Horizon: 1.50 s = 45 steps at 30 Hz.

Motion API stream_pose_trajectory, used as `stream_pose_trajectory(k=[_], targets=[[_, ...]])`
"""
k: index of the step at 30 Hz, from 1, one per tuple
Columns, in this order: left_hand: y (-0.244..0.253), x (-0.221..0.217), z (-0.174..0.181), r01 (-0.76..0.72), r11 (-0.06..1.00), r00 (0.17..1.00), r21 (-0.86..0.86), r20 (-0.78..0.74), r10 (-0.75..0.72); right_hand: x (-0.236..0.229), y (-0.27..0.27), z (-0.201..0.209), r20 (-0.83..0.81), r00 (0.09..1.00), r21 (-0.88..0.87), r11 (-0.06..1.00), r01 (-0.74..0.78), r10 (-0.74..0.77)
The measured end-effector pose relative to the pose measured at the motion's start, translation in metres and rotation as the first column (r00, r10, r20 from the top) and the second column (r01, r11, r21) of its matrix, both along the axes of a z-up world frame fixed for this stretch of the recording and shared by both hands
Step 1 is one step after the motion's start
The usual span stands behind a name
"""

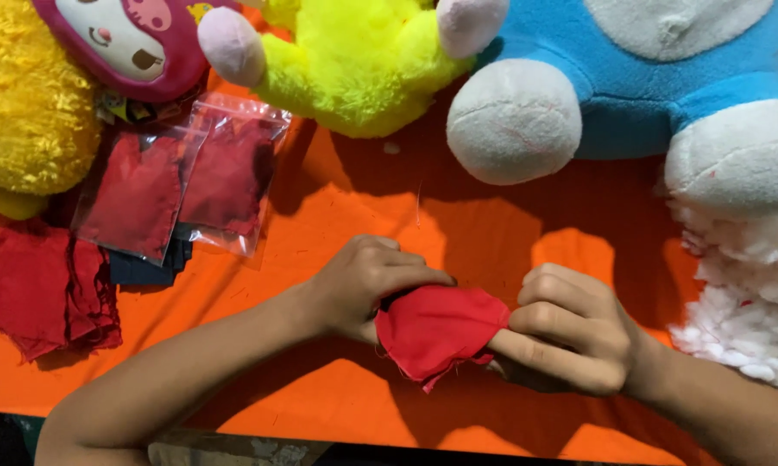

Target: Stuffing a small red fabric component with white polyester fiberfill by hand.

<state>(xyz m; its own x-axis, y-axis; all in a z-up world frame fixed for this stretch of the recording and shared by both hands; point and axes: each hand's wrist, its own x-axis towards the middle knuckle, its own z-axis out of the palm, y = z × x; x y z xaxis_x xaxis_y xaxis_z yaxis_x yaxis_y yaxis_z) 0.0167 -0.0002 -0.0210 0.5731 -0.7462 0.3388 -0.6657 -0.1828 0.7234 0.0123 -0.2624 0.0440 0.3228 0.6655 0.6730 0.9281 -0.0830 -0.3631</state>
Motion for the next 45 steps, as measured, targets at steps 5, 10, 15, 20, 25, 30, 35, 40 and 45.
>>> stream_pose_trajectory(k=[5,10,15,20,25,30,35,40,45], targets=[[0.000,-0.001,-0.009,0.007,1.000,0.999,-0.018,0.032,-0.006,0.001,-0.005,0.001,0.019,0.999,-0.011,0.999,0.042,-0.042],[0.000,-0.001,-0.012,-0.006,1.000,0.999,-0.018,0.038,0.007,-0.025,-0.027,-0.028,0.012,0.986,0.042,0.985,0.166,-0.167],[-0.001,0.000,-0.008,-0.007,1.000,1.000,-0.014,0.017,0.008,-0.034,-0.038,-0.038,-0.139,0.952,0.159,0.943,0.293,-0.272],[-0.001,-0.001,-0.009,-0.010,1.000,1.000,-0.022,0.011,0.011,-0.025,-0.055,0.010,-0.270,0.959,-0.095,0.994,0.062,-0.086],[-0.001,0.001,-0.007,-0.017,0.999,1.000,-0.032,0.005,0.017,-0.049,-0.074,-0.015,-0.950,-0.285,-0.157,0.983,0.098,-0.123],[-0.001,0.001,-0.009,-0.010,0.999,1.000,-0.031,0.018,0.010,-0.011,-0.037,0.010,-0.126,0.992,-0.227,0.973,-0.033,0.004],[-0.001,0.000,-0.007,-0.021,0.999,0.999,-0.032,0.024,0.022,-0.014,-0.025,0.011,-0.260,0.960,-0.091,0.993,0.079,-0.100],[-0.001,0.001,-0.009,-0.008,1.000,1.000,-0.008,0.020,0.008,-0.006,-0.027,0.006,-0.046,0.999,-0.063,0.998,-0.008,0.005],[-0.001,0.000,-0.007,-0.022,1.000,0.999,-0.017,0.035,0.022,-0.003,-0.020,0.004,0.042,0.999,0.005,1.000,-0.031,0.031]])
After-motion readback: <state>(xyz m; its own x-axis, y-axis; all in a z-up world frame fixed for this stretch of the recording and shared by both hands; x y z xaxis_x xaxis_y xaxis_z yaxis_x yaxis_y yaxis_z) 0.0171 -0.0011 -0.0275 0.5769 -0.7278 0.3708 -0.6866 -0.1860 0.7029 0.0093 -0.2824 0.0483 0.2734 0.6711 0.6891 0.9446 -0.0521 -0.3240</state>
